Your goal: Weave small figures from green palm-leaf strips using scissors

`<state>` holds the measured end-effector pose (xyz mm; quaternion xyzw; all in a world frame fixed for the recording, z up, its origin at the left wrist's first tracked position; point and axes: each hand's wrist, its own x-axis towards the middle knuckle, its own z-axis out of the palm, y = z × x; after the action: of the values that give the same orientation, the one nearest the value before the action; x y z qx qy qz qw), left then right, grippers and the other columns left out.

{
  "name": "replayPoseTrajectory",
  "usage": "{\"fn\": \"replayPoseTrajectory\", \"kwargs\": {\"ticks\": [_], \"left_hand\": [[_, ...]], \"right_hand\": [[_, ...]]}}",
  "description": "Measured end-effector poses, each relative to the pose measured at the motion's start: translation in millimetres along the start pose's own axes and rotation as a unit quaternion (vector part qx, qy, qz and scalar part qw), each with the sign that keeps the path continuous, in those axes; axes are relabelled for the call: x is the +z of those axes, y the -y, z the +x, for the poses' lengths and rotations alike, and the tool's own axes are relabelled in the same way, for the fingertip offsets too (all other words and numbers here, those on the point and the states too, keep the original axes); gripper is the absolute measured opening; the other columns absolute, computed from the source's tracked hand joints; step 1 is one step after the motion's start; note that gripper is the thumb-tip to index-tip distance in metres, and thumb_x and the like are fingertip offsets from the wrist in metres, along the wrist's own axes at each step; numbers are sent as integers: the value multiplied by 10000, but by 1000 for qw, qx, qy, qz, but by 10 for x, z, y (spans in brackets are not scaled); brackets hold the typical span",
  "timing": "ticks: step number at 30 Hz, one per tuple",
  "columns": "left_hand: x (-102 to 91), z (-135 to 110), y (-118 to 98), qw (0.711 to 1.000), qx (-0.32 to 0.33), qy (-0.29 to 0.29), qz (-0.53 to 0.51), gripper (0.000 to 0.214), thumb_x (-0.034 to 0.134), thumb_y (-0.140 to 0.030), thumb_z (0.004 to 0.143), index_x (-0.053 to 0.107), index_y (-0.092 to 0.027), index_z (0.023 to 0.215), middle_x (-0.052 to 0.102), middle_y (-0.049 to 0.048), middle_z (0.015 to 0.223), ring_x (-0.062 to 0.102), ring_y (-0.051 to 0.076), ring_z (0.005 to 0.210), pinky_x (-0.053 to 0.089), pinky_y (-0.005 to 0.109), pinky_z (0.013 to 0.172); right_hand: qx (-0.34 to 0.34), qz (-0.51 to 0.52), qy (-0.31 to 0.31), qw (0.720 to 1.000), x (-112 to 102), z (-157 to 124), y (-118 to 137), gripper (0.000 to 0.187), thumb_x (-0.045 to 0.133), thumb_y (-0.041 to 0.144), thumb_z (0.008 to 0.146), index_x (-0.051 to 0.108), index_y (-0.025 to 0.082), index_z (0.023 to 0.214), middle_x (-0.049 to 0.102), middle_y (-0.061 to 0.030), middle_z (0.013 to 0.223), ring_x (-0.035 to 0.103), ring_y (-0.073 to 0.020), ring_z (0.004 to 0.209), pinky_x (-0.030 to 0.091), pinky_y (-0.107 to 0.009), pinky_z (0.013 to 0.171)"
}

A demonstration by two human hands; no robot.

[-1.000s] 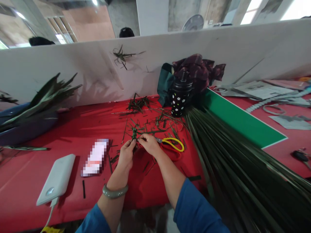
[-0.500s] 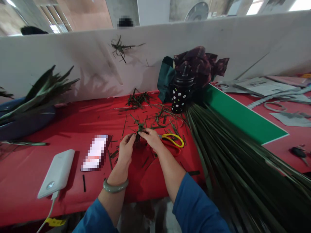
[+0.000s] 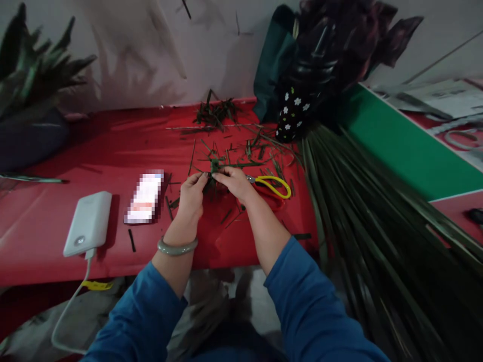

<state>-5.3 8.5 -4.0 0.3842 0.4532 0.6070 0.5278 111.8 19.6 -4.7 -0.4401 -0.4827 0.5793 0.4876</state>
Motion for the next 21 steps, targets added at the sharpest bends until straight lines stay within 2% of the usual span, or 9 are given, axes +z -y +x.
{"fn": "replayPoseTrajectory", "kwargs": {"ticks": [3, 6, 21], "left_hand": [[8, -1, -11, 1000, -11, -4, -2, 72, 596, -206, 643, 610, -140, 669, 563, -23, 610, 488, 58, 568, 391, 192, 586], [8, 3, -8, 1000, 5, 4, -6, 43, 593, -184, 651, 600, -141, 655, 559, -23, 612, 493, 56, 575, 394, 190, 592], [12, 8, 22, 998, -6, -49, -36, 113, 591, -220, 685, 530, -152, 618, 500, -30, 586, 503, 70, 597, 400, 201, 610]], "right_hand": [[-11, -4, 4, 1000, -1, 4, -7, 225, 620, 340, 623, 561, 133, 689, 503, 40, 568, 430, -63, 496, 346, -208, 496], [-38, -18, -4, 999, -3, 10, -26, 212, 622, 326, 632, 562, 130, 685, 504, 36, 588, 433, -61, 520, 350, -204, 510], [-89, -95, -12, 991, 48, 34, -62, 218, 593, 346, 676, 545, 134, 668, 472, 32, 588, 448, -78, 579, 364, -204, 536]]}}
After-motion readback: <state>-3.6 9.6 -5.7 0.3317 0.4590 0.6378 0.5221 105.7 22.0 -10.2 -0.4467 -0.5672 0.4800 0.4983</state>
